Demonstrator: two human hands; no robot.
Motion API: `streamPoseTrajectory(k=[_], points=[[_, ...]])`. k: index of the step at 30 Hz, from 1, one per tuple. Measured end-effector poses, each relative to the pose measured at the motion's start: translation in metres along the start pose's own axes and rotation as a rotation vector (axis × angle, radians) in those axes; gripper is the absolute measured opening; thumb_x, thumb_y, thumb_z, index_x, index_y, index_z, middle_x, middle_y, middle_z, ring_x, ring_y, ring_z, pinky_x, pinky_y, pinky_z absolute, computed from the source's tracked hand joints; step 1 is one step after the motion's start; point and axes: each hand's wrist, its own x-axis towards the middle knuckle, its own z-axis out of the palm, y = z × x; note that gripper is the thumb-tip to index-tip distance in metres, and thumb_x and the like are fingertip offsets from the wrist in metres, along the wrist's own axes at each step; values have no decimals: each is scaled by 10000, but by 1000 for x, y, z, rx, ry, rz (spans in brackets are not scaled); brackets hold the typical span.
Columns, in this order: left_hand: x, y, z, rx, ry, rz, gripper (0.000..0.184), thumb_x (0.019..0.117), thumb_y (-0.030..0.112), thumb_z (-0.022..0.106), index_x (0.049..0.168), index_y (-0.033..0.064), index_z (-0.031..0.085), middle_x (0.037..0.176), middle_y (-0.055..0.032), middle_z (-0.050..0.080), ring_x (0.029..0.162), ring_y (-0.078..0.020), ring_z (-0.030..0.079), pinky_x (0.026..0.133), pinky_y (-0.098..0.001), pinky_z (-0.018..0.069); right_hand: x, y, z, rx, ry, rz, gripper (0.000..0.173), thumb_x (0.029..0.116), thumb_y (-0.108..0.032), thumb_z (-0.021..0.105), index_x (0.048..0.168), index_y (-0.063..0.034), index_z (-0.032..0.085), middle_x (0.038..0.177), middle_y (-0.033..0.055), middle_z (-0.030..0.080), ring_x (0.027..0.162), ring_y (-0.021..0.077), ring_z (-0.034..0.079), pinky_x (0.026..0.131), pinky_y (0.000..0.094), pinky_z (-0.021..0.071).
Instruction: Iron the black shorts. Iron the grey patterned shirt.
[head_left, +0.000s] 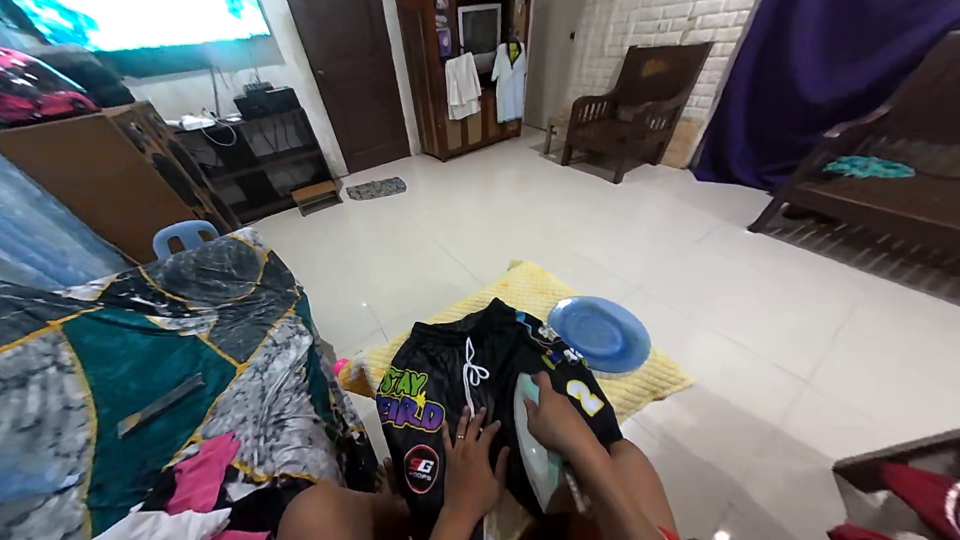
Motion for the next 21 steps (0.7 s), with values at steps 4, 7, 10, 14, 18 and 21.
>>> streamPoseTrajectory(k=[4, 7, 10, 14, 18, 21], points=[[-3, -7, -2, -129, 157, 58, 386, 965, 502, 569, 1251, 298, 727, 1471, 46, 595, 1480, -238, 423, 1227, -650, 205, 43, -26, -19, 38, 50, -55, 628, 1047, -295, 542, 1591, -118, 283, 1198, 245, 680, 1061, 399, 706, 910, 590, 570], [-9, -7, -7, -154, 57, 45, 405, 987, 499, 559, 1304, 288, 699, 1512, 33, 558, 1505, -239, 384, 1248, -639, 171, 63, -32, -20, 15, 48, -68, 596, 1064, -303, 526, 1572, -73, 316, 1220, 280, 665, 1105, 427, 682, 952, 611, 538], [-10, -10, -16, -144, -69, 48, 472, 1010, 529, 501, 1418, 319, 610, 1602, 66, 454, 1558, -202, 275, 1264, -626, 99, 64, -26, -13, -29, 63, -85, 583, 1075, -324, 508, 1572, -89, 314, 1183, 276, 676, 1077, 434, 689, 932, 623, 543], [-26, -20, -27, -110, -229, 131, 584, 1022, 541, 472, 1564, 329, 434, 1706, 62, 255, 1597, -200, 137, 1263, -634, 45, 17, -11, 2, -114, 26, -68, 587, 1073, -327, 498, 1587, -128, 297, 1130, 236, 699, 1011, 403, 715, 883, 601, 567], [-30, -27, -25, -101, -200, 171, 602, 1004, 546, 487, 1567, 337, 427, 1709, 55, 249, 1598, -202, 134, 1264, -629, 53, -19, 0, 15, -141, 50, -54, 576, 1069, -298, 519, 1579, -128, 312, 1027, 216, 717, 909, 394, 732, 820, 590, 584], [-27, -23, -23, -82, -168, 152, 584, 999, 562, 474, 1539, 341, 468, 1690, 61, 297, 1590, -207, 173, 1256, -639, 79, -5, -10, 9, -134, 32, -68, 565, 1073, -283, 523, 1573, -124, 313, 1075, 216, 708, 949, 389, 727, 849, 582, 579]])
